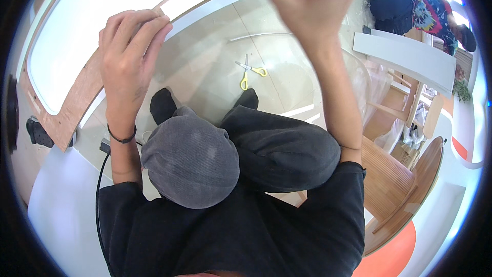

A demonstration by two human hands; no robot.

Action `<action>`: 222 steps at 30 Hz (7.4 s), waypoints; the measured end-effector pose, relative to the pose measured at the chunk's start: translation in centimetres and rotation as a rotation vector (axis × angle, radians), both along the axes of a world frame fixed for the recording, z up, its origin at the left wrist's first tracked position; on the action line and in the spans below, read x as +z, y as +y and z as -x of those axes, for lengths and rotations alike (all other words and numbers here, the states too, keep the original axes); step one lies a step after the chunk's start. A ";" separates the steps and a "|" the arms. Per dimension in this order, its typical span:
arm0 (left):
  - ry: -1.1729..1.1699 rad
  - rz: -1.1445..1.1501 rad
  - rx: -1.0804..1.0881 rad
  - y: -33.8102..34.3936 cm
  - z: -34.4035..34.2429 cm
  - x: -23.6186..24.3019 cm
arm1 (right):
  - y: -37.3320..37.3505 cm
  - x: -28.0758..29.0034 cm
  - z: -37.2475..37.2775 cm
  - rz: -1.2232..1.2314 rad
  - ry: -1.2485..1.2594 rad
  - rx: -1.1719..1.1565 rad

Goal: The person sits on the floor and applies white trim strips to the edges of a large white panel. They cut the strips to length with scissors, apply glue from a bottle along the edges, and press the strips into place.

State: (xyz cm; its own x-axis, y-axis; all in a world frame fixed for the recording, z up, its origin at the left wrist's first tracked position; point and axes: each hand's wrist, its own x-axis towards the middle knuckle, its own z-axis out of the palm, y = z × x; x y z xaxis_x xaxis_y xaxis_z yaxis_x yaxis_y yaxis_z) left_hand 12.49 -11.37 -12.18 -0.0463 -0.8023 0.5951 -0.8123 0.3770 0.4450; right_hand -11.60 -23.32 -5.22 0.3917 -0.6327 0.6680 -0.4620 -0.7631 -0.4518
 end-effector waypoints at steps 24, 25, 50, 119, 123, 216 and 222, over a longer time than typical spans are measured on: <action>-0.004 0.032 0.011 -0.1 0.1 -0.2 | -8.1 0.7 6.0 -0.100 -0.313 -0.343; -0.006 0.044 0.007 -0.1 0.0 -0.2 | -8.6 0.3 6.1 -0.177 -0.565 -0.353; -0.089 0.009 0.042 0.7 -0.4 -0.3 | -1.5 0.8 -1.3 -0.008 -0.040 -0.099; 0.224 -0.089 0.011 1.7 -2.1 0.1 | 4.0 1.8 -6.0 -0.101 0.043 0.010; 0.232 -0.092 0.017 1.6 -2.0 0.0 | 4.0 1.6 -6.0 -0.073 0.003 0.140; 0.272 -0.176 0.014 2.0 -2.2 1.6 | 1.4 0.8 -3.1 -0.077 0.047 -0.052; 0.235 -0.113 0.040 1.6 -2.0 1.0 | -0.9 0.7 -2.0 0.111 0.001 -0.123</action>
State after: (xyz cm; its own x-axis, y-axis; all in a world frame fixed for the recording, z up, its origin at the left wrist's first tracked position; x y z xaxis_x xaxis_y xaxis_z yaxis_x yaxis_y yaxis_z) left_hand 14.53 -9.72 -11.17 0.1157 -0.8625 0.4927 -0.6951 0.2840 0.6604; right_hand -9.57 -24.27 -4.55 0.3169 -0.5984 0.7358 -0.5557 -0.7459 -0.3673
